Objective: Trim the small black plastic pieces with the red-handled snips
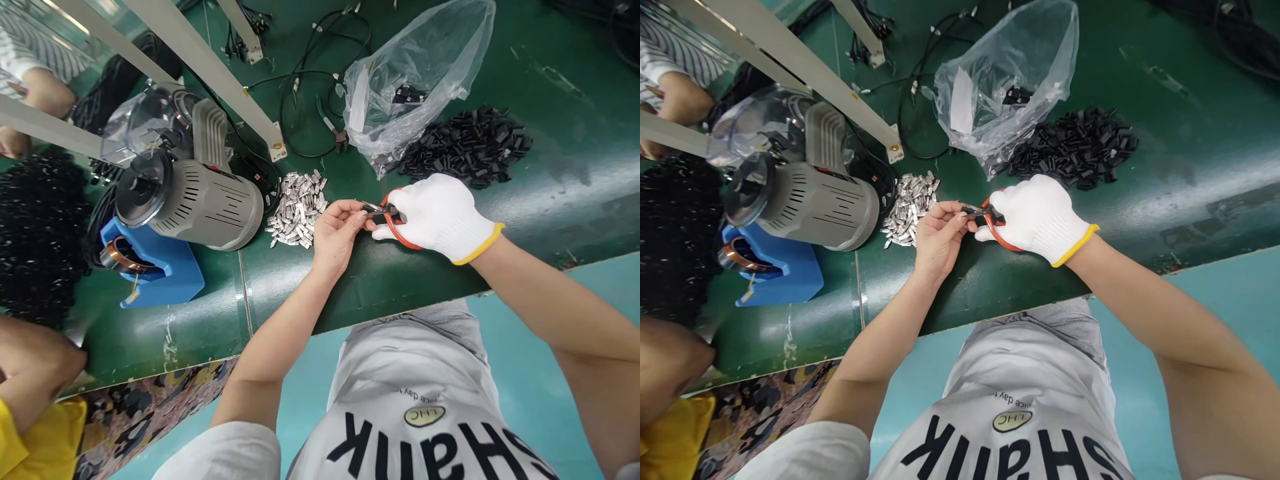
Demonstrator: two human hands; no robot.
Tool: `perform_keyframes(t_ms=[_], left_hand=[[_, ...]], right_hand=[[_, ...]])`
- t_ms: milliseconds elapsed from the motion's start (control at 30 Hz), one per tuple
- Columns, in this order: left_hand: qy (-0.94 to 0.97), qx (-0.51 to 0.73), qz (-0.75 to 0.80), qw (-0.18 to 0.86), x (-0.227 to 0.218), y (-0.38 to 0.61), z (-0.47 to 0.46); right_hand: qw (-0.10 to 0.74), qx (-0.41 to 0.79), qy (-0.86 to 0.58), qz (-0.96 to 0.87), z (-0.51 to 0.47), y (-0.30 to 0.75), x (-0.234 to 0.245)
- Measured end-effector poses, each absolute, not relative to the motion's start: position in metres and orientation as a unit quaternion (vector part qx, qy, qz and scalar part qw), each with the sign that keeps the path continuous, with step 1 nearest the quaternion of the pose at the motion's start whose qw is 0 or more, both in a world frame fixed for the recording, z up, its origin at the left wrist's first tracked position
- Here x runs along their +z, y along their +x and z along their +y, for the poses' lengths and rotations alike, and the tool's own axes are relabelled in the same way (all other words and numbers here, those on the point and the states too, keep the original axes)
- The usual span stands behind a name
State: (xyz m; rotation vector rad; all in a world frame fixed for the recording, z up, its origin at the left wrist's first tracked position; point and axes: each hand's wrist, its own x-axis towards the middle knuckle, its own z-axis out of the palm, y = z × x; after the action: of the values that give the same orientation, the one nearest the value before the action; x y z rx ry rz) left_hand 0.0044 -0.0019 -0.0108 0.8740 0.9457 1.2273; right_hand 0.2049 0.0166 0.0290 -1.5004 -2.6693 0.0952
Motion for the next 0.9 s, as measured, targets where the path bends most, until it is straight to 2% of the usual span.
perform_keyframes(t_ms=[533, 900], left_hand=[[0.410, 0.545, 0.407, 0.608, -0.017, 0.008, -0.002], [0.445, 0.535, 0.407, 0.593, -0.021, 0.005, -0.005]], right_hand=[[-0.004, 0.070, -0.476, -0.877, 0.018, 0.205, 0.039], [-0.009, 0.046, -0.476, -0.878, 0.016, 0.204, 0.031]])
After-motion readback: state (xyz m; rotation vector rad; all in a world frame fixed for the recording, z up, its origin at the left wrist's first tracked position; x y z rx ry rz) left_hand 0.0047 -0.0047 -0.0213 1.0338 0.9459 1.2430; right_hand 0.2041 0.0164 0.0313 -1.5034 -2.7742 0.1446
